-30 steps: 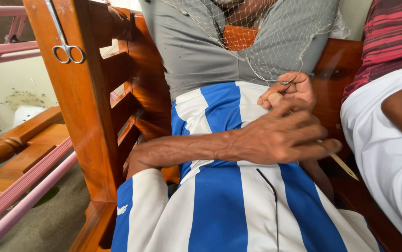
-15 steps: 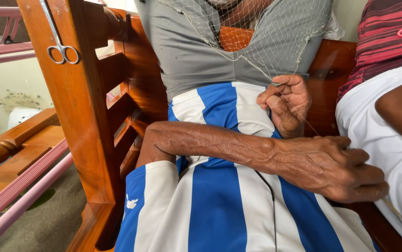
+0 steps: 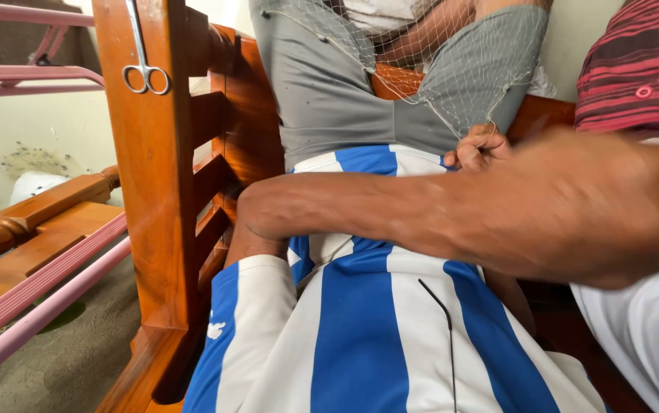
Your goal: Repairing a fishing net by weaving and knotting with a netting needle and scissors
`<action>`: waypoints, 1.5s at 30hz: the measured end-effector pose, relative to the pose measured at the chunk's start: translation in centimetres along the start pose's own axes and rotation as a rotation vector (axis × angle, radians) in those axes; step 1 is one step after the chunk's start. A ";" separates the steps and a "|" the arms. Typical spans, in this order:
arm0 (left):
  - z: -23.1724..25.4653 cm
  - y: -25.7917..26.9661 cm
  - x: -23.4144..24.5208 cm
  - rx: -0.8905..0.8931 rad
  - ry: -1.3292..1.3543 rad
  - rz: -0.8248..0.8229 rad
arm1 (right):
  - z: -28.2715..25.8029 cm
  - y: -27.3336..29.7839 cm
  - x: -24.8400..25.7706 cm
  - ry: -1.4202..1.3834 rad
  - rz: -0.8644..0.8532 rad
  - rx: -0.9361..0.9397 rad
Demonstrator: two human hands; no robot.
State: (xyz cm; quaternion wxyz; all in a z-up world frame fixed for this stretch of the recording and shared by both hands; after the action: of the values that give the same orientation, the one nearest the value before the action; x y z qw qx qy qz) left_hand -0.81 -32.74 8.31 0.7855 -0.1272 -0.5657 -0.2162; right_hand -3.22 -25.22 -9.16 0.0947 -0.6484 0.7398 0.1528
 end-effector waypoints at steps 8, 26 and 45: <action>9.7 25.8 -0.4 0.815 0.167 0.629 | -2.1 0.2 -1.1 -0.032 -0.032 -0.028; 7.1 25.8 -14.7 0.909 1.635 1.462 | -1.1 1.1 -0.2 0.205 -0.095 0.130; 9.3 25.3 -15.8 1.351 0.848 1.385 | 0.8 1.9 1.9 -0.011 0.002 0.017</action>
State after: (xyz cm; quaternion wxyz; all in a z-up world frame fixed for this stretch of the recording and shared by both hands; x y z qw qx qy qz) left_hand -0.52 -3.41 -2.46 0.7786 0.1275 -0.0516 0.6123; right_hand -5.37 -26.47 -10.38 0.1044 -0.6460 0.7411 0.1501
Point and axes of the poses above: each hand's wrist, its own y-axis away from the middle knuckle, its own x-axis out of the back of the hand, z = x × y, the point moved 6 cm from there along -y, towards the middle knuckle, and after that the axes turned 5 degrees about x, right-handed, at the moved point
